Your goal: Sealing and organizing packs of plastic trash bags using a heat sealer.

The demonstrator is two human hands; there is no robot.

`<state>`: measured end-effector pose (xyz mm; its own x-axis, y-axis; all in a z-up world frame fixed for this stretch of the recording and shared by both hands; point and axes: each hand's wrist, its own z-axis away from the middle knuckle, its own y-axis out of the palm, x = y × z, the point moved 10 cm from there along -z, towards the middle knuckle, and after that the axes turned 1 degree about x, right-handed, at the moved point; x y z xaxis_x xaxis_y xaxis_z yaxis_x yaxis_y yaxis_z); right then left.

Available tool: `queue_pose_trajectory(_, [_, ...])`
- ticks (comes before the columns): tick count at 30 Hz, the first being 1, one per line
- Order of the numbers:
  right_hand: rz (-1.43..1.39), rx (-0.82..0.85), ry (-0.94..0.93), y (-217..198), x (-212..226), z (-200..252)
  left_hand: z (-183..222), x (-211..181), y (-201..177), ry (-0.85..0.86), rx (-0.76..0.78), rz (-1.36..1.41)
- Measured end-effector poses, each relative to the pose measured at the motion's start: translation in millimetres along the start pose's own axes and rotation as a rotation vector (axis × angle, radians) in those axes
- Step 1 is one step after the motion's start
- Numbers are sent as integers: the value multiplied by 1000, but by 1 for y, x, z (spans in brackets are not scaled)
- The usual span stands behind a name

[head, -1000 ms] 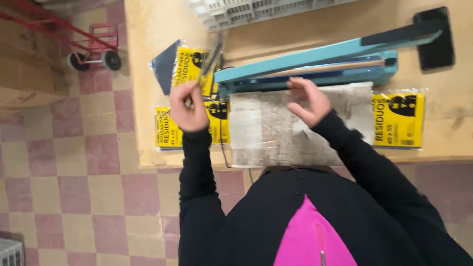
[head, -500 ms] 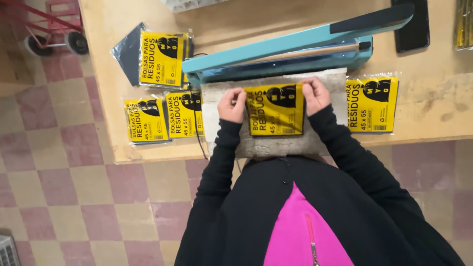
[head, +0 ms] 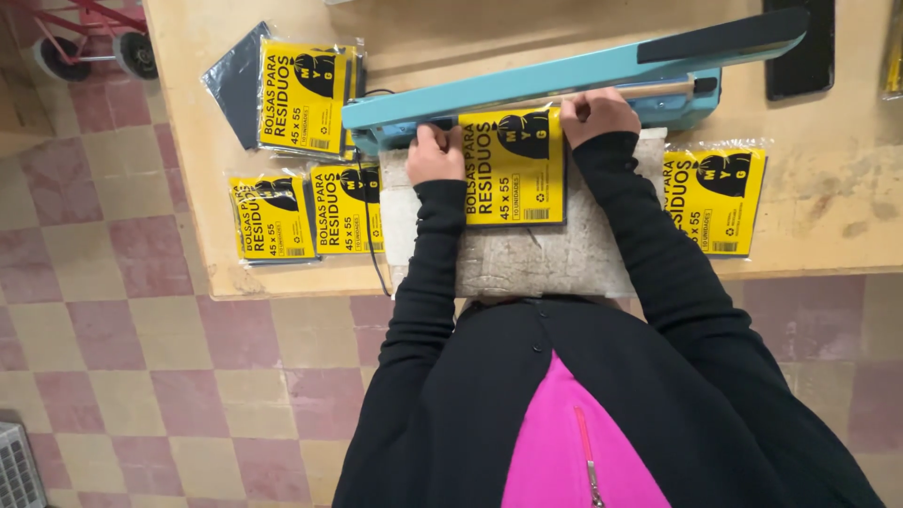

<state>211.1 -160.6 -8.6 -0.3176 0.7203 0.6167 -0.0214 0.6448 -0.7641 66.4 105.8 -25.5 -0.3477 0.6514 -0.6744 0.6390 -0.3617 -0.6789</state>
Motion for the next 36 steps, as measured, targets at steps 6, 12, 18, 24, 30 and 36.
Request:
queue_pose_trajectory(6, [-4, -24, -170, -40, 61, 10, -4, 5, 3, -7, -23, -2])
queue_pose_trajectory(12, [187, -105, -833, -76, 185, -36, 3, 11, 6, -7, -33, -57])
queue_pose_trajectory(18, [365, 243, -426, 31, 79, -86, 0, 5, 4, -4, -24, -44])
queue_pose_trajectory(24, [292, 274, -349, 56, 43, -85, -1, -4, -5, -9, -22, -68])
queue_pose_trajectory(30, [224, 174, -333, 49, 46, -80, 7, -71, -35, 264, -73, -189])
queue_pose_trajectory(36, [220, 211, -180, 65, 33, -73, 74, -147, 23, 1052, 811, 64])
